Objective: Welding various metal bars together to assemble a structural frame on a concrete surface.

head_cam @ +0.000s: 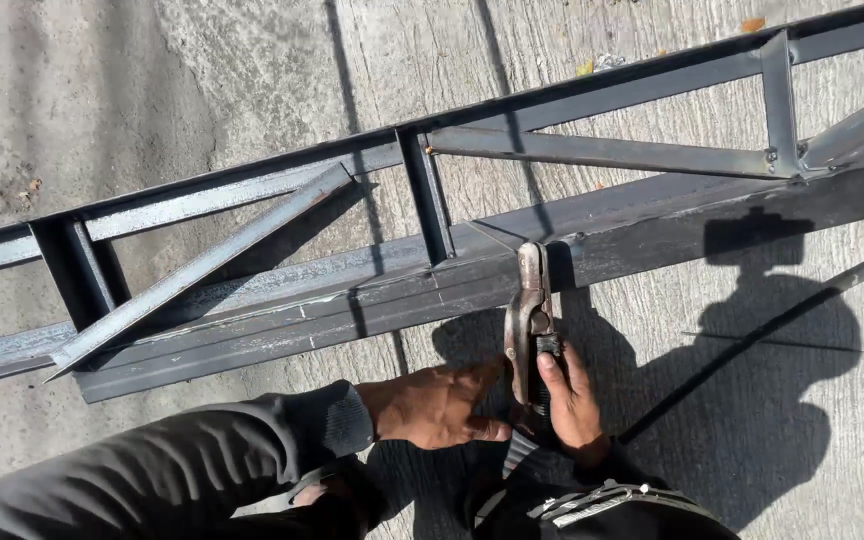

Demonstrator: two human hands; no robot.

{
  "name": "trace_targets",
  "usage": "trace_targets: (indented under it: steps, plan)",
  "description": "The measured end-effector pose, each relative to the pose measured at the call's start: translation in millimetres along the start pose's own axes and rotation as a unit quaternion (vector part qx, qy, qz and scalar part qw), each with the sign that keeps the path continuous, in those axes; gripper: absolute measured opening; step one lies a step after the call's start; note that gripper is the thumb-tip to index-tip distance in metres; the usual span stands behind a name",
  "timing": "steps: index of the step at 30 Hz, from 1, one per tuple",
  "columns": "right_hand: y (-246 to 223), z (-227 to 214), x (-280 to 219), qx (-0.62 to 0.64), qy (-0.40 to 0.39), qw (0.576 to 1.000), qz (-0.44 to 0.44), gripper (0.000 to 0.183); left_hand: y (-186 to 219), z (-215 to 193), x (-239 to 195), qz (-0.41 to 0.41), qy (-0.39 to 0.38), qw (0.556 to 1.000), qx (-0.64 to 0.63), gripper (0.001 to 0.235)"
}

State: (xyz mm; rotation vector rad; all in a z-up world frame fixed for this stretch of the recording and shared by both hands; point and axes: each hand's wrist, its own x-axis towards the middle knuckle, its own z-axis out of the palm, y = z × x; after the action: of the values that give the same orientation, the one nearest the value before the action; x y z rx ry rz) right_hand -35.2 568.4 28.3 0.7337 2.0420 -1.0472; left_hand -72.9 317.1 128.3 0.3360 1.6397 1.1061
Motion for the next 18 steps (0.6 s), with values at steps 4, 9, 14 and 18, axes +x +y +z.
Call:
trace_targets:
  steps: [4,9,14,18]
  plan:
    - [-6.2,0.1,-13.7,-0.008,-0.025,0.999,0.027,0.096,13.9,5.3,-15.5,-0.003,-0.049,0.995,-0.091,0.104]
    - [5.6,6.1,-18.6,0.058,-0.073,0.991,-0.098,0.054,9.0,16.4,-11.7,0.003,-0.052,0.972,-0.229,0.081]
    - [-1.3,2.0,-9.9,0.015,-0.071,0.997,0.034,0.095,14.6,6.6,-11.8,0.023,-0.059,0.963,-0.262,0.077]
    - [-2.8,6.0,-17.6,0.049,-0.096,0.994,-0.022,0.075,7.3,16.8,-13.3,0.072,-0.037,0.963,-0.255,0.070]
